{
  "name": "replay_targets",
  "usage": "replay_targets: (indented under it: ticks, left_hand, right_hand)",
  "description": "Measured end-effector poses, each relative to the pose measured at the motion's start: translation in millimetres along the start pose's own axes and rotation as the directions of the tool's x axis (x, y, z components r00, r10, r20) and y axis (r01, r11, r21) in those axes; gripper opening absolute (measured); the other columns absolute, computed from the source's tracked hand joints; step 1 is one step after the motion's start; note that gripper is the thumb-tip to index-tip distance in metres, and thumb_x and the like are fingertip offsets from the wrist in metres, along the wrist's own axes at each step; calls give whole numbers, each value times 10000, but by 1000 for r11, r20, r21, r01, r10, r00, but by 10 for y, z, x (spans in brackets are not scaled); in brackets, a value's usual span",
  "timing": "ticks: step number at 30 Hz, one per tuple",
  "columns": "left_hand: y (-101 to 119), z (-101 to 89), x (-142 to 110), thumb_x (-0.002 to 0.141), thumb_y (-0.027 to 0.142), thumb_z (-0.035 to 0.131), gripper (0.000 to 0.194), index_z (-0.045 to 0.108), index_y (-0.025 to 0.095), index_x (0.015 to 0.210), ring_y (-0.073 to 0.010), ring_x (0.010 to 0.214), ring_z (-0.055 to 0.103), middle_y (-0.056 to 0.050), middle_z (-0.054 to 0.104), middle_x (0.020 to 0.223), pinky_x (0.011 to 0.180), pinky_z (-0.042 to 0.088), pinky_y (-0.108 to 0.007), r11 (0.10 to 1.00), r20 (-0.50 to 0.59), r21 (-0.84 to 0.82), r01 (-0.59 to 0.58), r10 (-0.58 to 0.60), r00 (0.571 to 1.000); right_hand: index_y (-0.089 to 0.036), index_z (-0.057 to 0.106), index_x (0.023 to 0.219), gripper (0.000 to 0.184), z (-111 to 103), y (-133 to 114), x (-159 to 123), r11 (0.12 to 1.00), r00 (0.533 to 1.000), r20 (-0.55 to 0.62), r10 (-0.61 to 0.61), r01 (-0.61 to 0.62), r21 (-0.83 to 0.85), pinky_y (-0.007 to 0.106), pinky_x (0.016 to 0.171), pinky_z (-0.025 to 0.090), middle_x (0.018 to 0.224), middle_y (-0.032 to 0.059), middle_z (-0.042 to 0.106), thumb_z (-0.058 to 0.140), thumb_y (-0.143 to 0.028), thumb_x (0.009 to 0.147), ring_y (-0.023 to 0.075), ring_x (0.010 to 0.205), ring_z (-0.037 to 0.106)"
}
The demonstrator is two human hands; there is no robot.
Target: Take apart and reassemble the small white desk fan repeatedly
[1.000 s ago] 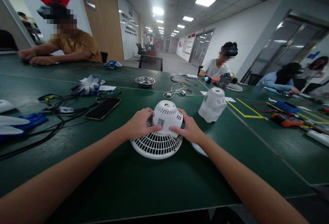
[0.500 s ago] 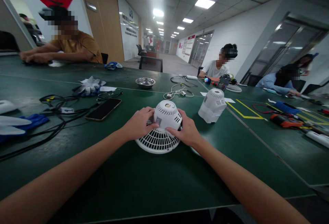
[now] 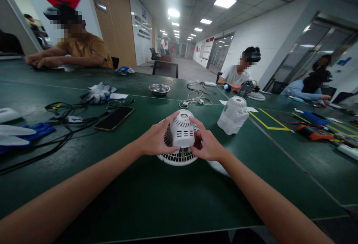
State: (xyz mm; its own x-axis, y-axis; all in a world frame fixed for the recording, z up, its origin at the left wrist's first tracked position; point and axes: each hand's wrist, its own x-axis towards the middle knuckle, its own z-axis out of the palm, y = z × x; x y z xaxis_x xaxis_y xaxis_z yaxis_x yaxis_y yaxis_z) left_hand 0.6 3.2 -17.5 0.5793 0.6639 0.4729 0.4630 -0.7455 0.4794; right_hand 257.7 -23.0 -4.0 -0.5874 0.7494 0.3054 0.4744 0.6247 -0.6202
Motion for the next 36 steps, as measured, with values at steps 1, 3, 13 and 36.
replay_targets:
  ticks: [1, 3, 13, 36]
  left_hand:
    - [14, 5, 5, 675, 517, 779, 1182, 38, 282, 1565, -405, 1242, 532, -166, 422, 1494, 1027, 437, -571, 1000, 1, 10, 1, -1, 1000]
    - [39, 11, 12, 672, 507, 780, 1150, 73, 283, 1550, -386, 1212, 551, -162, 433, 1476, 1007, 456, -552, 1000, -5, 18, -3, 3, 1000]
    - [94, 7, 22, 690, 463, 772, 1022, 173, 275, 1496, -349, 1125, 588, -150, 473, 1423, 954, 483, -533, 999, -27, 16, -30, 30, 999]
    - [-54, 67, -17, 879, 564, 567, 774, 261, 280, 1530, -323, 1225, 524, -109, 551, 1366, 1040, 394, -530, 976, -121, 192, 98, -76, 990]
  right_hand:
    - [-311, 99, 1527, 983, -8, -12, 2, 1000, 1000, 4, 9, -9, 3, 288, 554, 522, 788, -25, 636, 677, -185, 741, 150, 591, 602]
    - [-310, 112, 1521, 979, -23, -33, 4, 1000, 1000, 11, 16, -16, 8, 286, 558, 522, 767, -33, 623, 689, -186, 740, 151, 596, 604]
    - [-311, 152, 1511, 912, -49, -92, -6, 999, 999, 13, 39, -39, 1, 350, 647, 548, 837, -13, 635, 677, -193, 774, 165, 656, 627]
    - [-261, 216, 1513, 878, 37, 158, 42, 967, 938, -346, 22, -107, -230, 536, 1005, 467, 1482, 135, 452, 639, -247, 744, 341, 1223, 556]
